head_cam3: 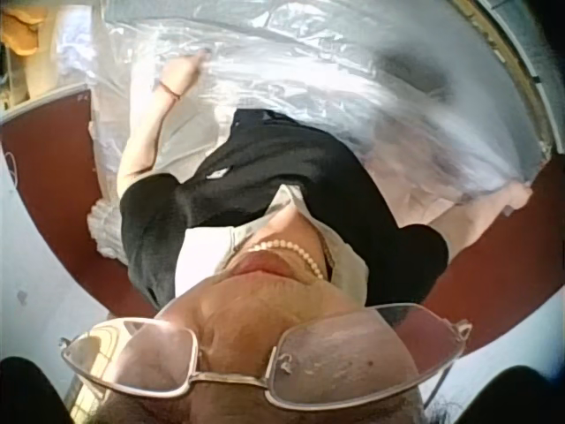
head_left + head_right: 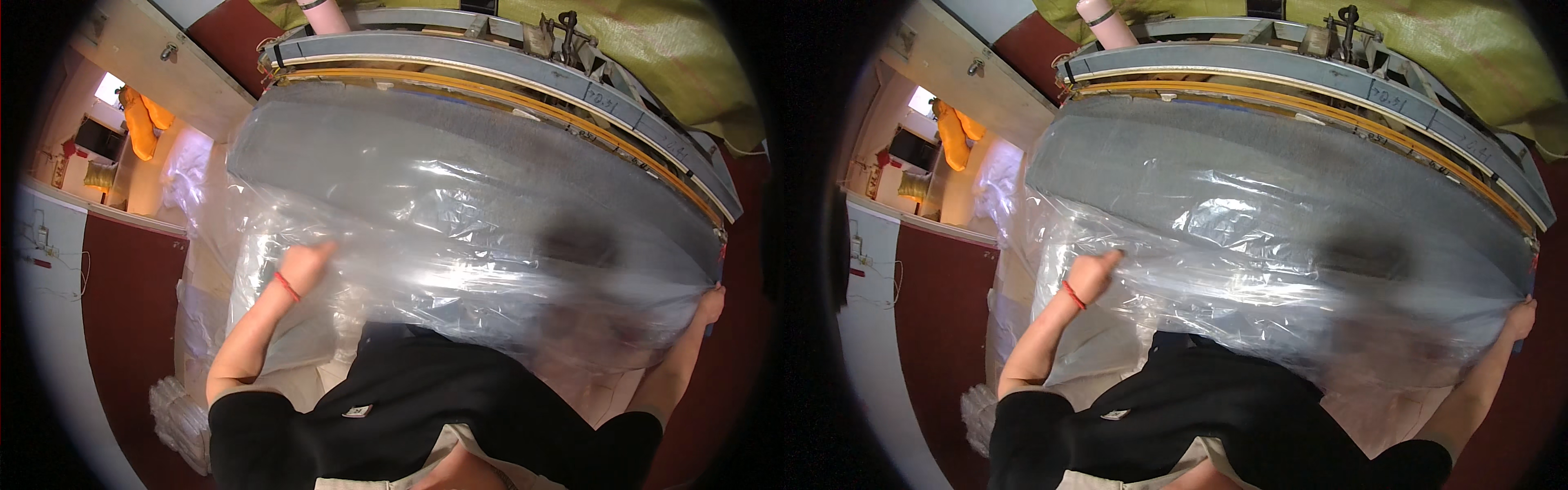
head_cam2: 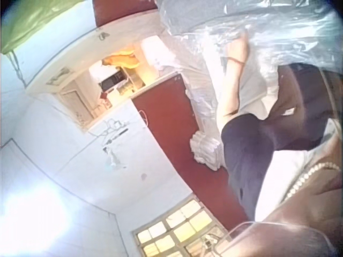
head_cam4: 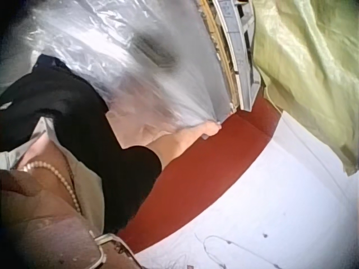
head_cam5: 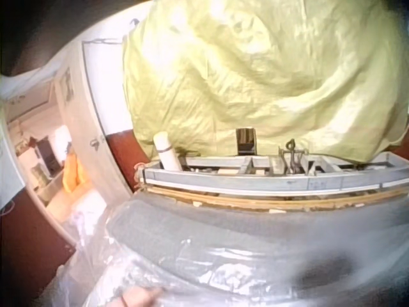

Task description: Sealing large plastic sheets using a heat sealing machine.

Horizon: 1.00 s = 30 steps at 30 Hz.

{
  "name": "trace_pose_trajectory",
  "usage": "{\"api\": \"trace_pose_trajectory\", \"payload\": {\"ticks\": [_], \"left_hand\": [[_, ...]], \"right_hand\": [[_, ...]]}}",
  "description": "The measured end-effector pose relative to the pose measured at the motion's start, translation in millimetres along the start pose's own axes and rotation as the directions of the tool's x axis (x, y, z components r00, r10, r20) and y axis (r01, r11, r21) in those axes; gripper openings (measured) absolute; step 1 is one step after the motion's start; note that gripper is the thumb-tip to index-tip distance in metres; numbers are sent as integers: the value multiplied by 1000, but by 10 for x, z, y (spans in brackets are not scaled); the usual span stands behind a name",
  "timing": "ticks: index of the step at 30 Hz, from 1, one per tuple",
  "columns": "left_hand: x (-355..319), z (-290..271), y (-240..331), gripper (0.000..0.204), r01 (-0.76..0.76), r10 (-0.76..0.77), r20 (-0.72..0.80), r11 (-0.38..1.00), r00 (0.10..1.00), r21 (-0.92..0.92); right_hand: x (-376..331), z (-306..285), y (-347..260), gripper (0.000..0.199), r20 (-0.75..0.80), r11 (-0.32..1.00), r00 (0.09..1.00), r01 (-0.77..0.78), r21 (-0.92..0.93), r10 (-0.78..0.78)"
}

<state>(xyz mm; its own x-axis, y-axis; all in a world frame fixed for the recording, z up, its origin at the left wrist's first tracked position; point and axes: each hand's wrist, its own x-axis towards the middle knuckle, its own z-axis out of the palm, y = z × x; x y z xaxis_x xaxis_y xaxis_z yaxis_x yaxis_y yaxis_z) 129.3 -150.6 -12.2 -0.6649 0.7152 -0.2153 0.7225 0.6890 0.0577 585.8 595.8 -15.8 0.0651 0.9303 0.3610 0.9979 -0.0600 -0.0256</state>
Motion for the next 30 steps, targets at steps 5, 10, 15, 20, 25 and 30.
{"api": "trace_pose_trajectory", "payload": {"ticks": [5,10,15,20,25,30], "left_hand": [[-94,-1245,-1014,31,369,-527,-98,704,844,-607],[-103,-2461,-1605,15,93,-292,-161,695,943,-713],[428,-2870,-1498,27,102,-157,-758,988,633,-120],[803,-1765,435,37,-493,703,-254,667,664,559],[883,-1201,-679,59,233,-314,187,903,931,361],[1181,-1050,-247,24,55,6,-301,979,954,196]], "right_hand": [[-2,-87,146,37,-11,1000,1000,-15,-2,15],[-45,-96,102,37,-12,999,1000,23,47,-22],[-47,-38,-57,37,-5,993,999,37,111,-37],[-37,-75,44,38,-27,998,999,36,42,-35],[-48,-41,-26,39,3,993,998,57,99,-58],[0,-1,96,37,-43,996,997,63,55,-61]]}}
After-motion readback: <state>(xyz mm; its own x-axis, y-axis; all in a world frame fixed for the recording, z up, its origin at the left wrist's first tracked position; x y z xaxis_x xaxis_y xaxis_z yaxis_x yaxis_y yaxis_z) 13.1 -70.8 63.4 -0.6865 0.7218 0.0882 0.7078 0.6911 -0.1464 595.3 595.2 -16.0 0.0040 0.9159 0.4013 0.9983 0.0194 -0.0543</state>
